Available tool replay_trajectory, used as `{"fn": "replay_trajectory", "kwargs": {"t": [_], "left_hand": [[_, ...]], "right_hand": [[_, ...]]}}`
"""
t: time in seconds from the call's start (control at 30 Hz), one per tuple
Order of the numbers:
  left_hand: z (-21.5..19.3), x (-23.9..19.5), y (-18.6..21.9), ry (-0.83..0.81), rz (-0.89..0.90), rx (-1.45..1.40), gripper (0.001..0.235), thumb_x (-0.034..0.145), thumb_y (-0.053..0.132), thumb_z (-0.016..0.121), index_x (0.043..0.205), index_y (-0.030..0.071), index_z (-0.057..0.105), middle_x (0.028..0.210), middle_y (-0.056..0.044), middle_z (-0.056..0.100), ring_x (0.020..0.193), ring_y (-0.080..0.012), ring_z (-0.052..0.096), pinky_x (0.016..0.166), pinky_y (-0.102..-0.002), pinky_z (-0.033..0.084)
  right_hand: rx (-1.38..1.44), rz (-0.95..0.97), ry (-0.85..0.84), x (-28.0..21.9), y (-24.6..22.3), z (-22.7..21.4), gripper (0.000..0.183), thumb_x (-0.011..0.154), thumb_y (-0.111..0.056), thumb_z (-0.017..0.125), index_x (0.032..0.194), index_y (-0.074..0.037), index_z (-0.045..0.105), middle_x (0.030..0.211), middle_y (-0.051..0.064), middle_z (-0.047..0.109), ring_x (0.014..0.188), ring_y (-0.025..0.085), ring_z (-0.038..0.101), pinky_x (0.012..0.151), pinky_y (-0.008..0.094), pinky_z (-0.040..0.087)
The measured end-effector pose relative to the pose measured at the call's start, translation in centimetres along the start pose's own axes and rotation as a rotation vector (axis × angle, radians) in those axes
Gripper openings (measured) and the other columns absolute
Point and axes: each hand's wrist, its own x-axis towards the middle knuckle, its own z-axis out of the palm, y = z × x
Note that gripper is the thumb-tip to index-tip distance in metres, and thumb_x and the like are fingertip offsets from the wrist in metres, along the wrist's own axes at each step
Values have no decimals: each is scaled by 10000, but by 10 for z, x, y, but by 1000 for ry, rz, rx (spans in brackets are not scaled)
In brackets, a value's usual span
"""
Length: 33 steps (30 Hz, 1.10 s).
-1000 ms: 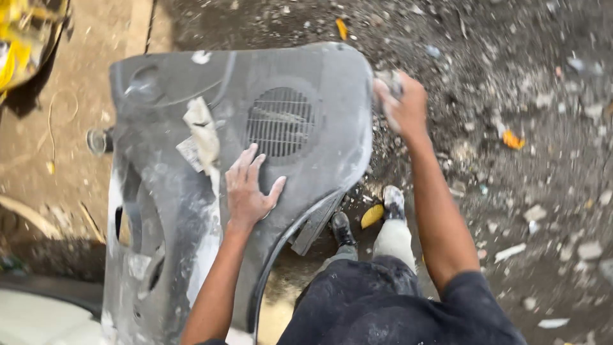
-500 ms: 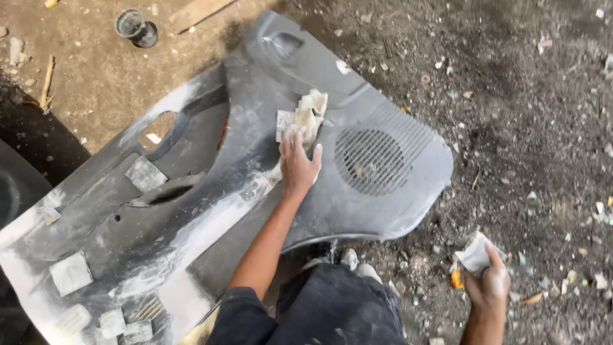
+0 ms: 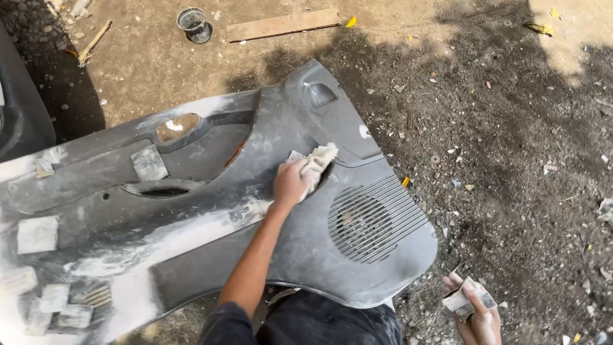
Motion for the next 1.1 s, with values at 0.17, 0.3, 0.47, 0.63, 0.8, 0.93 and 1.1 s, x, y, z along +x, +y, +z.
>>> {"fn": "replay_trajectory", "kwargs": {"t": [0.17,0.3,0.47,0.63,0.8,0.93,1.1], "left_hand": [[-38,-16,-22,207,-214,-175,360,873,193,769,1213,89,711,1007,-133,667,893,-272,642,808,-388,515],[-74,-52,-43,519,-338,-224,353,912,125,781,1249,51,709,981,-81,623,840,-157,587,764,-312,492],[-107,-96,-27,637,-463,-21,355,942,139,791,1280,59,721,1032,-120,618,849,-226,597,779,-356,490],[-110,-114,-61,617,-488,296,306,992,122,773,1288,48,743,1084,-156,665,1072,-374,581,939,-512,468],[-109,-107,-34,493,-699,458,534,874,120,790,1384,59,645,1411,-226,508,1294,-457,472,1093,-597,364],[-85,-93,7,592,-640,464,657,915,126,769,1515,68,507,1528,-249,418,1387,-435,429,1142,-608,306],[13,-76,-32,516,-429,443,532,1016,406,693,1340,-5,597,1323,-291,561,1286,-473,499,1062,-564,403]], "right_hand": [[-347,8,-169,108,-84,-36,323,944,-234,613,1149,15,626,995,200,754,891,281,761,748,418,633],[-894,-10,-205,172,-145,-6,385,945,-297,635,1195,-6,599,936,187,765,777,271,752,687,399,637],[-1105,-78,-307,220,-140,31,318,896,-383,673,1068,-117,649,782,84,715,598,133,635,517,284,525],[-1265,-131,-461,246,-105,43,408,953,-443,675,837,-53,701,657,60,682,511,104,528,442,251,394],[-1134,-258,-467,246,-82,49,300,944,-397,687,955,-98,710,680,25,670,534,86,563,445,234,453],[-1045,-134,-477,238,-66,106,276,897,-375,688,1045,-141,680,731,-17,709,562,59,618,447,229,487],[-1282,-338,-531,254,-31,213,284,931,-347,745,1055,-93,716,745,29,717,562,98,622,455,273,495]]}}
